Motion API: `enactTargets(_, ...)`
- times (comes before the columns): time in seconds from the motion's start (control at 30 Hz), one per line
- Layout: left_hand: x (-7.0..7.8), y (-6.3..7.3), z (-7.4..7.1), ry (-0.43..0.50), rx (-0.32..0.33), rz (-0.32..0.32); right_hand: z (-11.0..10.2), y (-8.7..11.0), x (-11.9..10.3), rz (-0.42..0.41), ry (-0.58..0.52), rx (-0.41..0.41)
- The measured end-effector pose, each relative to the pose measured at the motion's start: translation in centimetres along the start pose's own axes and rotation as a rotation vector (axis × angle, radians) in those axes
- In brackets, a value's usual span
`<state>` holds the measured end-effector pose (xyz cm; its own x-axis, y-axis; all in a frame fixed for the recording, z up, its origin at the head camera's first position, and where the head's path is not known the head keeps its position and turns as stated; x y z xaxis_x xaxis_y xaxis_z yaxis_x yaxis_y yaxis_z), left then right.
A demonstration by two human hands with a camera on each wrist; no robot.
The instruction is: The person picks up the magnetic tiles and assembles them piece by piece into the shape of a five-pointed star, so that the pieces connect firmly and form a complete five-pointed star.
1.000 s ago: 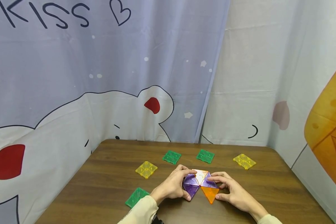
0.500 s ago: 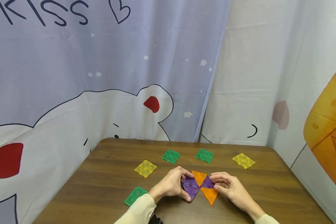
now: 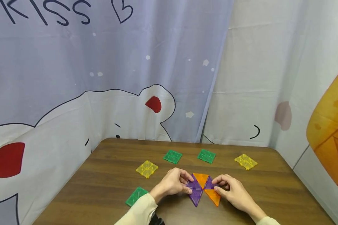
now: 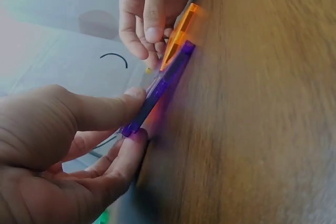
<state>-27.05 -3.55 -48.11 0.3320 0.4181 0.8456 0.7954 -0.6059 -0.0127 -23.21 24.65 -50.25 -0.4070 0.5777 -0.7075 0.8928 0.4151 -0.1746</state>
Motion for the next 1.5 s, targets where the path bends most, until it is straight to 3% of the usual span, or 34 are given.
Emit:
enactTargets(0.1, 0.1, 0.2, 0.3, 0.078, 0.003, -0.006, 0.1, 0.1, -0.1, 0.016, -0.02, 0.014)
enactTargets(0.27, 0.3, 0.2, 0.8, 0.211, 0.023, -0.031, 0.2, 0.0, -0.6, 0.048, 0.059, 0.066)
enactTargets(0.37, 0.4, 0.1, 0.8, 0.266, 0.054, -0.037, 0.0, -0.1, -0.9, 0.043, 0.019, 0.054)
enactTargets(0.53, 0.4, -0.1, 0.8, 0.334, 0.096, -0.03, -0.1, -0.1, -0.7, -0.008, -0.132, 0.015)
enactTargets(0.83, 0.0, 0.0, 1.3, 0.405, 0.141, -0.024, 0.1, 0.1, 0.3, -0.112, -0.521, -0.063)
enactTargets(1.0, -0.2, 0.0, 1.6, 0.477, 0.133, -0.024, 0.1, 0.2, 1.0, -0.101, -0.724, -0.128)
enactTargets(1.1, -0.5, -0.1, 1.8, 0.509, 0.129, -0.019, 0.2, 0.3, 1.2, -0.075, -0.782, -0.152)
enactTargets(1.33, -0.4, 0.1, 2.1, 0.486, 0.146, -0.014, 0.5, 0.3, 1.3, 0.001, -0.837, -0.179)
enactTargets(1.5, 0.5, 0.4, 1.9, 0.258, 0.158, -0.028, 0.7, 0.1, 0.9, -0.003, -0.773, -0.171)
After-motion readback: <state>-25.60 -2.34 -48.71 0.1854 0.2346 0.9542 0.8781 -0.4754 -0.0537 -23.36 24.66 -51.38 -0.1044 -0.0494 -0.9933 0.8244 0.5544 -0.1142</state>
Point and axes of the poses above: each hand's wrist, its own y-axis away from the middle knuckle, its own z-axis out of the palm, x = y × z, the point moved 3 cm from there along -y, towards the middle knuckle, and after that the axes turned 11 degrees about -x, right-handed, at the moved point
